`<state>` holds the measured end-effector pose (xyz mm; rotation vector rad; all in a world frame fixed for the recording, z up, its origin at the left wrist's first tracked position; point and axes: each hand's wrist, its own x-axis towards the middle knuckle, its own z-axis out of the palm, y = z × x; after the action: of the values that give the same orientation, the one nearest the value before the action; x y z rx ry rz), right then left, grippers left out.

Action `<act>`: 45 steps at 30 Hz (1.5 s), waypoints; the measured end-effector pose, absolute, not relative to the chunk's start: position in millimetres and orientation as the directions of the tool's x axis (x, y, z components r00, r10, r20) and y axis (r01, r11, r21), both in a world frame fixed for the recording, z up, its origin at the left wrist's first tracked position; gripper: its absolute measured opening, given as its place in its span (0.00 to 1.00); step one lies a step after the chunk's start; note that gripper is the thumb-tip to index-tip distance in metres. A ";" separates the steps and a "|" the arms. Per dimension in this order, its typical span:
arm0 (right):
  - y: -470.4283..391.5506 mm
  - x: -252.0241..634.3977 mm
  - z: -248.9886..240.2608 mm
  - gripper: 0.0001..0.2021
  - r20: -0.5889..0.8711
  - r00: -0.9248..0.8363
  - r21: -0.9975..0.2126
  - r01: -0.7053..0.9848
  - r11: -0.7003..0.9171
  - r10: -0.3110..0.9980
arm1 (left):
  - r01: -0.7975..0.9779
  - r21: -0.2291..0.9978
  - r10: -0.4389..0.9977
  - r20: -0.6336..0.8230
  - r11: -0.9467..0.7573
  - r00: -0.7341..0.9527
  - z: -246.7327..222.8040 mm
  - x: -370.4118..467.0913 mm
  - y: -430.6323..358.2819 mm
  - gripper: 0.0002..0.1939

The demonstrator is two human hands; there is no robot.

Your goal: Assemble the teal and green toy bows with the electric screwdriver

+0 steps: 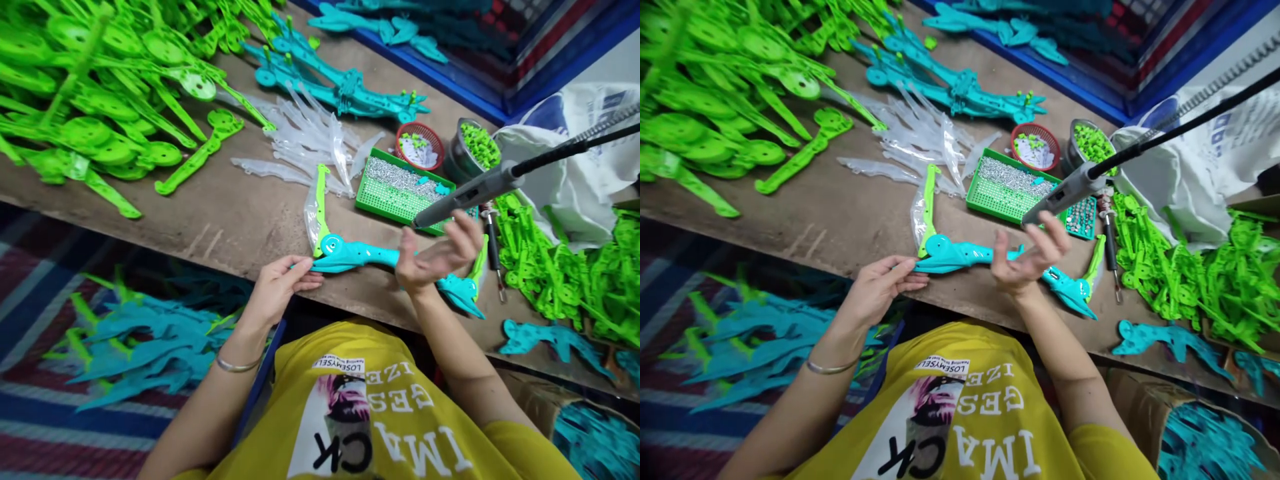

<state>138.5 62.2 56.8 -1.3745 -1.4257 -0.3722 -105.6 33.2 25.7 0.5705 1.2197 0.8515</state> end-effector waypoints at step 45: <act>196.5 169.0 41.9 0.16 0.370 0.355 -0.920 0.268 0.285 0.859 | -0.237 0.796 0.824 -0.565 0.558 0.044 20.7 -102.7 30.0 0.31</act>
<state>169.0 196.5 41.9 -1.2615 -1.1855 0.5534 -102.7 30.0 20.7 0.5808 1.2797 0.8843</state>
